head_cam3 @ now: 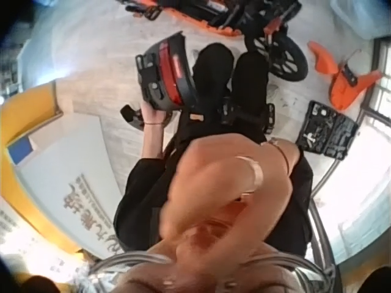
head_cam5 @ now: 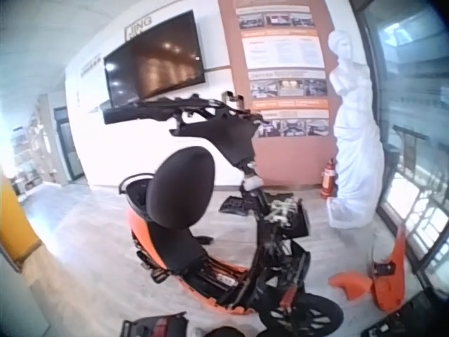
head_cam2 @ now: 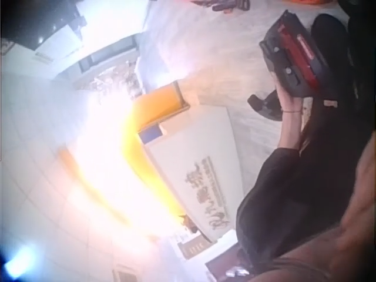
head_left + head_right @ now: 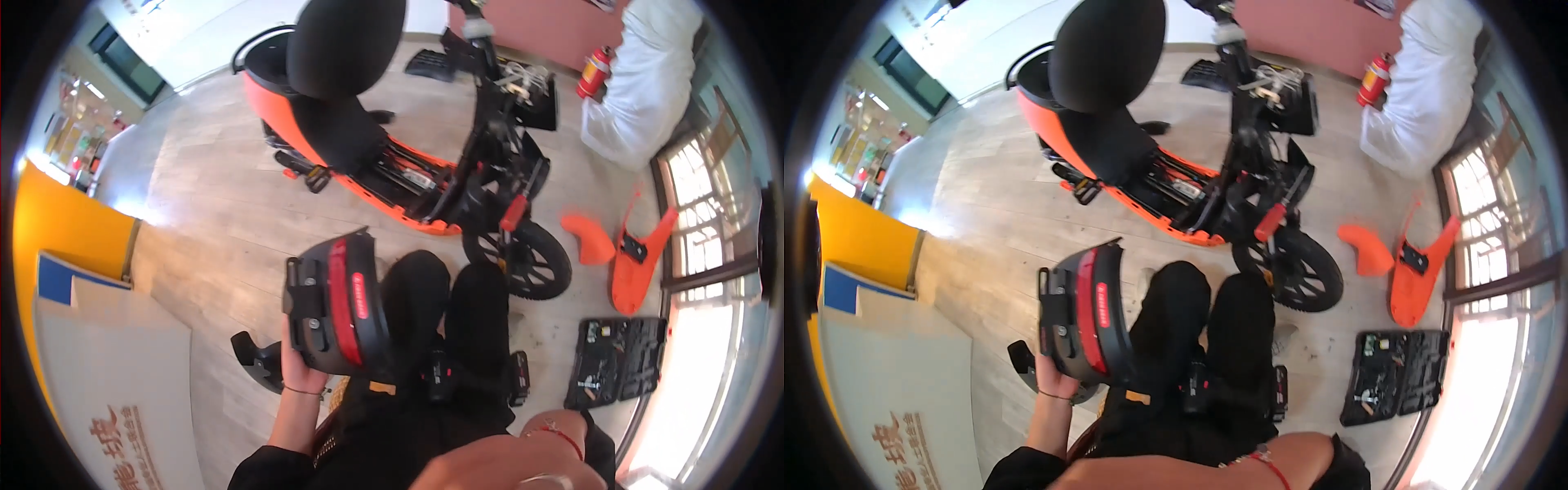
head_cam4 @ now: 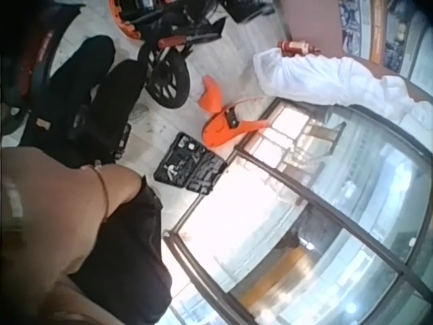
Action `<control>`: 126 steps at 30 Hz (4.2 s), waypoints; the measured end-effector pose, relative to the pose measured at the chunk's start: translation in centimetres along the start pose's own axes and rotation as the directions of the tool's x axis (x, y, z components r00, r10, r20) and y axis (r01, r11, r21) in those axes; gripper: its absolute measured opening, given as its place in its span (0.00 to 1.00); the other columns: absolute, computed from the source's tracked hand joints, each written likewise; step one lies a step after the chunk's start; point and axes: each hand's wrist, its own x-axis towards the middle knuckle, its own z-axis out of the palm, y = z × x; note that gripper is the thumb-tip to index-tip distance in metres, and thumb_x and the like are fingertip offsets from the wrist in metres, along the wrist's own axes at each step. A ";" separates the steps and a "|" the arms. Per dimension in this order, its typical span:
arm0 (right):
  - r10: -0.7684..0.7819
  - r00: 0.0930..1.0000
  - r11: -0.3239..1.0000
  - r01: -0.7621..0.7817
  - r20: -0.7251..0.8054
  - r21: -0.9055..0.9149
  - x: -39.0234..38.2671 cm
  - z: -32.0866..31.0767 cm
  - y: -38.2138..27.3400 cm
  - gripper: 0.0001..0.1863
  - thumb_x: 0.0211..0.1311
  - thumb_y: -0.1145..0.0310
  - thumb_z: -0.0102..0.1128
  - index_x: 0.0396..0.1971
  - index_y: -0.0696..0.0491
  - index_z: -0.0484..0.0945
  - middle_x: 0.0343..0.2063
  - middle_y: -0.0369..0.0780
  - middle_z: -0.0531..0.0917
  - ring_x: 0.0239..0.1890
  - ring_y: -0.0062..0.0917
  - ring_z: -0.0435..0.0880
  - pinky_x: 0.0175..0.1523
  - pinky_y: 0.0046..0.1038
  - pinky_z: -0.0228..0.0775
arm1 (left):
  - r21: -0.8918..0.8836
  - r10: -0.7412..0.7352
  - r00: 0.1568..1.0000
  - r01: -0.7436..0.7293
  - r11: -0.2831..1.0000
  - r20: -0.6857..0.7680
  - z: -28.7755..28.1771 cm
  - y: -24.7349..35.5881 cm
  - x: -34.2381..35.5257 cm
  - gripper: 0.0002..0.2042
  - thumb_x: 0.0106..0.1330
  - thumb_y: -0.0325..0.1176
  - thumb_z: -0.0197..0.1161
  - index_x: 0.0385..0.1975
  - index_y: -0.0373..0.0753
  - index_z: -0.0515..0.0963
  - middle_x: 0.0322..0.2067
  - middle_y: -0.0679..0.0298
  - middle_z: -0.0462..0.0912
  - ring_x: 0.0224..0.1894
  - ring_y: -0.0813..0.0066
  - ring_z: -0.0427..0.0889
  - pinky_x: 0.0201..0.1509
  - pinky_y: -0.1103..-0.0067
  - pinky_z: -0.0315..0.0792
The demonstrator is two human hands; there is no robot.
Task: Repairing the rear light and body panel assembly of an electric scooter using an electric screwdriver.
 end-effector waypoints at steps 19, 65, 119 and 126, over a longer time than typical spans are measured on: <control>0.914 0.384 -0.214 0.183 -0.131 -0.959 -23.4 -18.2 0.0 0.34 0.42 0.64 0.72 0.54 0.53 0.75 0.47 0.43 0.75 0.49 0.39 0.75 0.52 0.39 0.71 | -0.004 0.020 0.999 -0.020 1.000 -0.049 -1.9 0.7 1.0 0.25 0.78 0.51 0.44 0.62 0.39 0.70 0.56 0.59 0.79 0.55 0.64 0.80 0.62 0.68 0.74; 0.916 0.396 0.310 -0.792 0.057 0.525 -12.0 -12.8 1.0 0.34 0.37 0.70 0.64 0.54 0.45 0.79 0.77 0.39 0.40 0.76 0.49 0.44 0.74 0.53 0.45 | 0.317 -0.009 1.000 0.007 0.949 0.005 1.9 -0.1 -3.7 0.17 0.69 0.32 0.63 0.54 0.30 0.73 0.46 0.58 0.83 0.44 0.73 0.83 0.49 0.76 0.79; 0.940 0.331 0.156 -0.624 0.078 0.766 -10.5 -12.2 3.4 0.27 0.46 0.77 0.54 0.53 0.59 0.69 0.62 0.45 0.68 0.74 0.40 0.55 0.77 0.51 0.47 | 0.854 0.216 0.826 -0.501 -0.141 0.521 2.2 -4.2 -4.1 0.31 0.56 0.26 0.69 0.63 0.37 0.71 0.71 0.41 0.55 0.67 0.46 0.68 0.66 0.66 0.68; 0.960 0.249 0.089 -0.700 0.125 0.709 -11.3 -12.2 5.5 0.33 0.50 0.81 0.50 0.62 0.60 0.65 0.70 0.51 0.61 0.74 0.40 0.56 0.75 0.42 0.53 | 0.943 -0.108 0.961 -0.223 0.247 0.255 -7.9 -6.3 1.0 0.38 0.55 0.31 0.71 0.68 0.34 0.63 0.67 0.38 0.61 0.66 0.45 0.68 0.66 0.63 0.66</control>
